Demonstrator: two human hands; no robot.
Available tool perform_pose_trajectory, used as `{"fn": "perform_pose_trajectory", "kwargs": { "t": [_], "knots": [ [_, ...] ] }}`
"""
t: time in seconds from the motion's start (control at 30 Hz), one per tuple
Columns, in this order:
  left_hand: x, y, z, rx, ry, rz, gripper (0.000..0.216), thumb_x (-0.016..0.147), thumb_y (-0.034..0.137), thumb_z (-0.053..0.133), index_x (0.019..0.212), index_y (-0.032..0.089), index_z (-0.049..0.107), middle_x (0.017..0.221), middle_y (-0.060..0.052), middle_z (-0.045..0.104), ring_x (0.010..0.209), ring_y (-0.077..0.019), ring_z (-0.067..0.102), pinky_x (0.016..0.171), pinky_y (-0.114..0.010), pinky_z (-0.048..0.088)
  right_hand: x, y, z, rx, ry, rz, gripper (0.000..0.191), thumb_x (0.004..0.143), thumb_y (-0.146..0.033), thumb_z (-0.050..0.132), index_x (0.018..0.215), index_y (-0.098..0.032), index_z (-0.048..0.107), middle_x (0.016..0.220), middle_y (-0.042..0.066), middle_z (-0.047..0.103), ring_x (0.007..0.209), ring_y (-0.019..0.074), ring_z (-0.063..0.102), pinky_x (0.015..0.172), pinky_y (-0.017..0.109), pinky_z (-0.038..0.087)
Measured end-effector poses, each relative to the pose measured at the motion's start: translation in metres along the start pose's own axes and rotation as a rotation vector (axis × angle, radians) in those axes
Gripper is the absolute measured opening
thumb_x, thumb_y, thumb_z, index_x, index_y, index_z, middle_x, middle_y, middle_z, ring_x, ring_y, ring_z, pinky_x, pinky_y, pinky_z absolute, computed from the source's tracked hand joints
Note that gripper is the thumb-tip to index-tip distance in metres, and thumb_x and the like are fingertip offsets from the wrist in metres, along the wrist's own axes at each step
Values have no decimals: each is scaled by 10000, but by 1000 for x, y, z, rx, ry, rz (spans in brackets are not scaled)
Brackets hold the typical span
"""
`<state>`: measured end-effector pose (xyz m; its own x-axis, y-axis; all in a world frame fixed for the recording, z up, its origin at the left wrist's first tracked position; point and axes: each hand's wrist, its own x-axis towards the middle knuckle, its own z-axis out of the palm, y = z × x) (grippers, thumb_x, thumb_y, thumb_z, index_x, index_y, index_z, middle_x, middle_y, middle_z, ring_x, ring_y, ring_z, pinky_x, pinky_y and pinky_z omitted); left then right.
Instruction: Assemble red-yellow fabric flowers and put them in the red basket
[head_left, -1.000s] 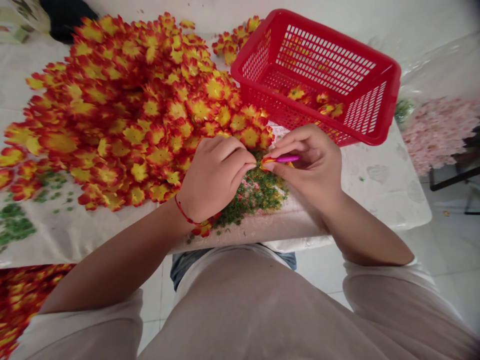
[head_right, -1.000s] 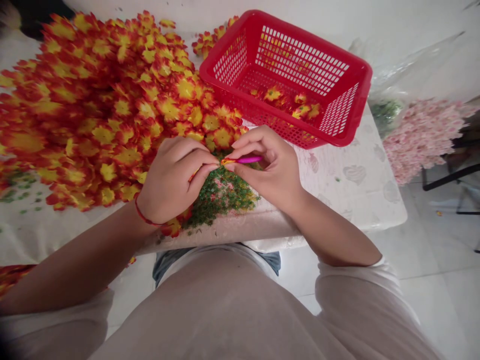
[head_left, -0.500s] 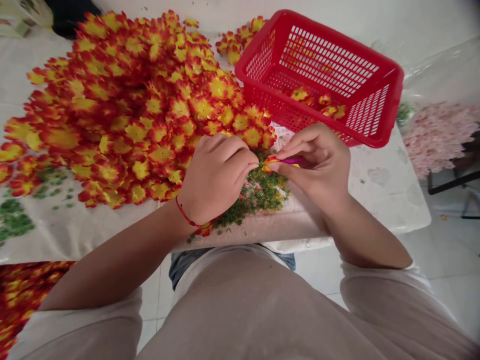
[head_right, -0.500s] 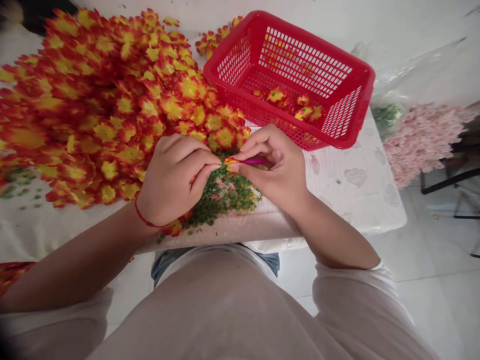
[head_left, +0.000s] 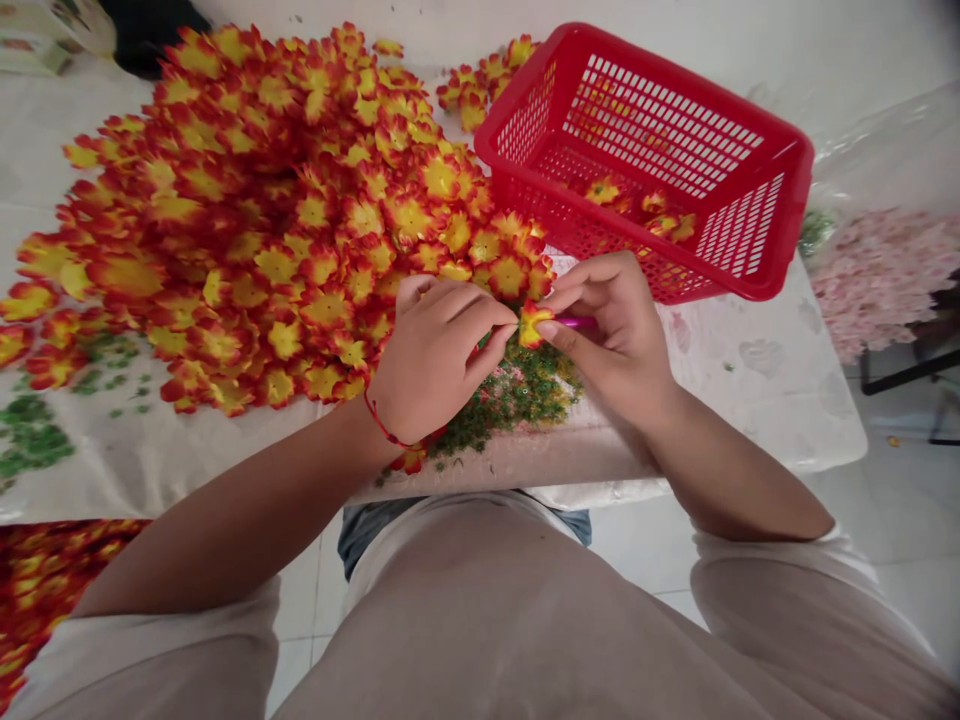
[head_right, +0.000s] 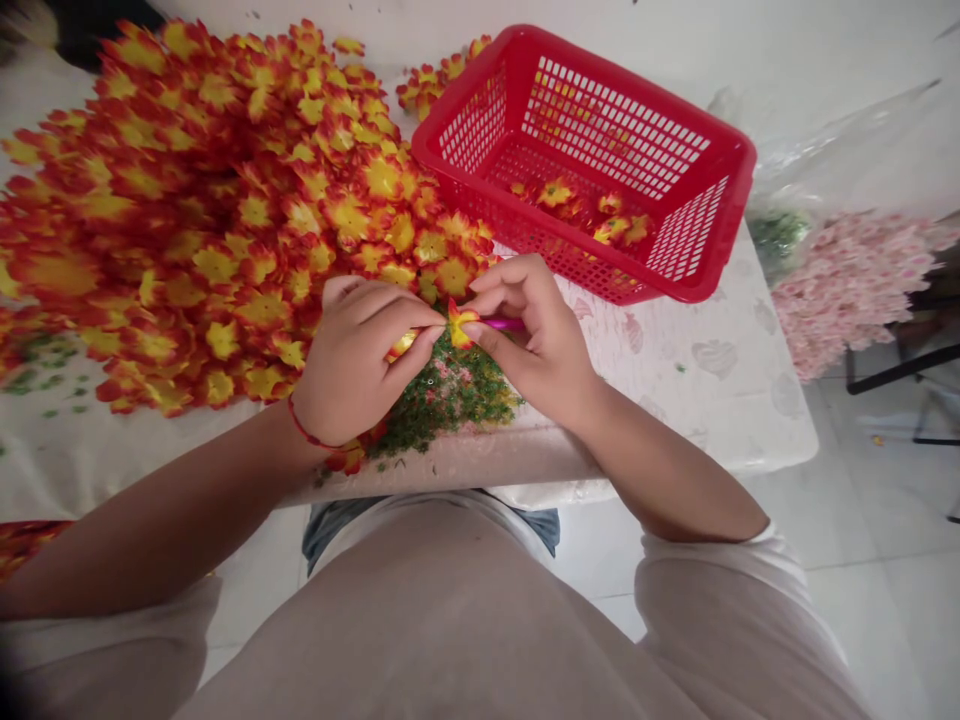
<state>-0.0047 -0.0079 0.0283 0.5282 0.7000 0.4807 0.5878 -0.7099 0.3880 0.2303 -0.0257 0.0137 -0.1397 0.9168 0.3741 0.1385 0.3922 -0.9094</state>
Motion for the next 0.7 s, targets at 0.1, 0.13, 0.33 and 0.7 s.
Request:
{"fn": "perform_pose_trajectory", "kwargs": {
  "t": [0.1, 0.13, 0.33, 0.7],
  "knots": [
    [0, 0, -1, 6, -19, -11, 180, 1183, 263, 580, 1110, 290, 742, 1047, -9, 837, 1025, -249, 765, 1030, -500, 489, -1, 5, 2, -10, 17, -38, 397, 1055, -595, 800, 1356, -390, 642, 1228, 8, 800, 1058, 222, 798, 967, 451, 715],
    [-1, 0, -2, 18, -17, -11, 185, 1185, 268, 579, 1111, 296, 746, 1043, -8, 840, 1020, -251, 768, 1030, -508, 492, -1, 6, 2, -23, 31, -47, 394, 1070, -612, 771, 1366, -392, 634, 1266, 14, 785, 1071, 220, 791, 965, 444, 706],
    [0, -1, -10, 87, 70, -49, 201, 1184, 295, 585, 1116, 335, 769, 1062, -20, 842, 1007, -271, 762, 1045, -565, 502, 2, -2, -10, -218, -121, 39, 248, 1154, -571, 654, 1154, -325, 678, 820, -41, 698, 676, 175, 653, 643, 329, 539],
    [3, -5, -16, 110, 86, 61, 265, 1213, 307, 574, 1087, 332, 807, 1041, -1, 856, 1051, -245, 765, 995, -518, 547, -5, -5, -9, -271, -76, -32, 197, 1153, -496, 688, 1075, -315, 699, 746, -58, 724, 602, 158, 633, 627, 323, 479]
  ]
}}
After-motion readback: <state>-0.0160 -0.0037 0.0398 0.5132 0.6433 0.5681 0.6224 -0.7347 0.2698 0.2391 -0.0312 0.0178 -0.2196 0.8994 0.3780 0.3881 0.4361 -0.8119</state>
